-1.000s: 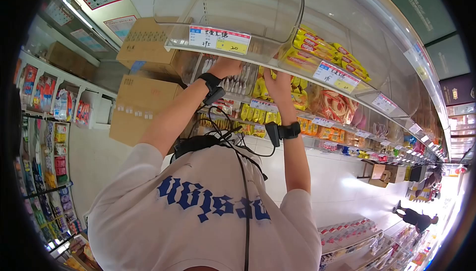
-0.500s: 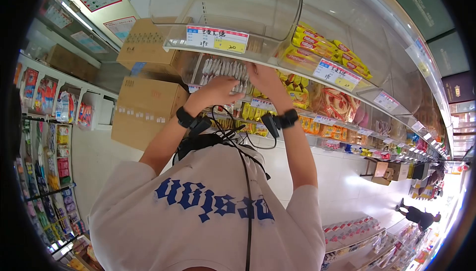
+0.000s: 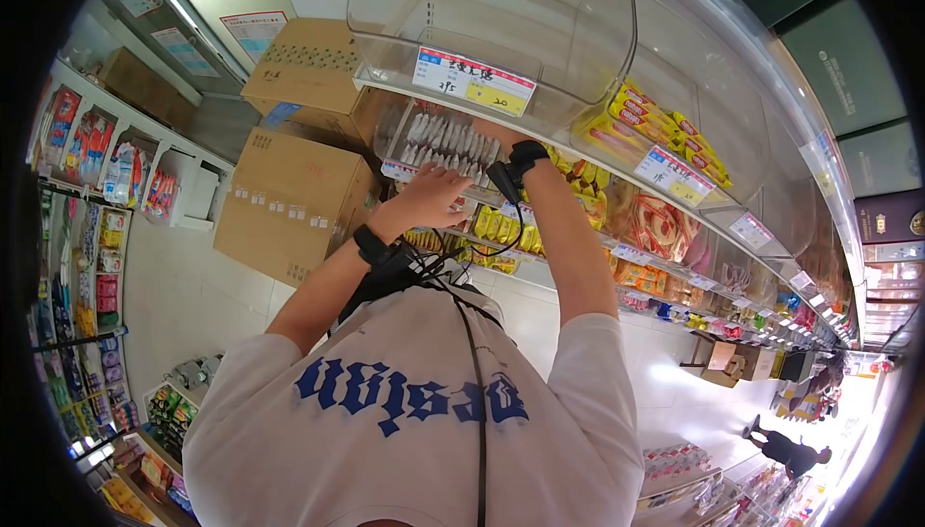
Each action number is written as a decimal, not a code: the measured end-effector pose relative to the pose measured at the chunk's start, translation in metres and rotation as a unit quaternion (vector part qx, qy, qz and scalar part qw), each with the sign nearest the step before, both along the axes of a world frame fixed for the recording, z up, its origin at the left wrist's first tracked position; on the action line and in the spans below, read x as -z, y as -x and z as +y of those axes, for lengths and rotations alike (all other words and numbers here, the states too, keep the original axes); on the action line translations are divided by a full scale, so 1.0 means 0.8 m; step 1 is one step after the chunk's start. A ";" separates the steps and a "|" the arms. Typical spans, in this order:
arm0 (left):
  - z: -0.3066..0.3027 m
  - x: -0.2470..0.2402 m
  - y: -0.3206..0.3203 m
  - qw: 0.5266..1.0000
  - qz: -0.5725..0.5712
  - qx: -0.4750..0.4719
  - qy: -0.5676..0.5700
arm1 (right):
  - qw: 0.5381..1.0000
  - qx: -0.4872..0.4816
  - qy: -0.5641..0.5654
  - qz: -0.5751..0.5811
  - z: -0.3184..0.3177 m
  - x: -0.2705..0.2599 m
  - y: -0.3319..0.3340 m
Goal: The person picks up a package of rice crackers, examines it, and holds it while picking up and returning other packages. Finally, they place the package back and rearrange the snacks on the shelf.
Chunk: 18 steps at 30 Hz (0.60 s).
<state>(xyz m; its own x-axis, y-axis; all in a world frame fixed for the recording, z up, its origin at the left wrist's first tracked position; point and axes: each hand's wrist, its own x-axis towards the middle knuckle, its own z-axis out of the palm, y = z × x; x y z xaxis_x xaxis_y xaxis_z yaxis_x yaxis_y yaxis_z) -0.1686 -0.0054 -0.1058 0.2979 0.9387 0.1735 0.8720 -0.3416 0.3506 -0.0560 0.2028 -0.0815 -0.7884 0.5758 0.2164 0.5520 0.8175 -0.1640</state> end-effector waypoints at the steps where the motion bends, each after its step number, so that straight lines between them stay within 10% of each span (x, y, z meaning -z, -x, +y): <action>1: -0.001 -0.002 0.000 1.000 0.009 -0.002 -0.005 | 1.000 0.003 0.014 0.007 0.000 0.002 0.000; 11: -0.011 -0.044 0.020 0.990 -0.130 0.047 -0.003 | 0.950 0.031 0.191 0.244 -0.119 -0.089 -0.077; 14: -0.036 -0.109 0.031 0.969 -0.235 0.017 0.073 | 0.886 0.182 0.210 0.372 -0.120 -0.075 -0.143; 18: -0.064 -0.144 0.042 0.968 -0.246 -0.011 0.051 | 0.916 0.277 0.088 0.277 -0.081 -0.015 -0.215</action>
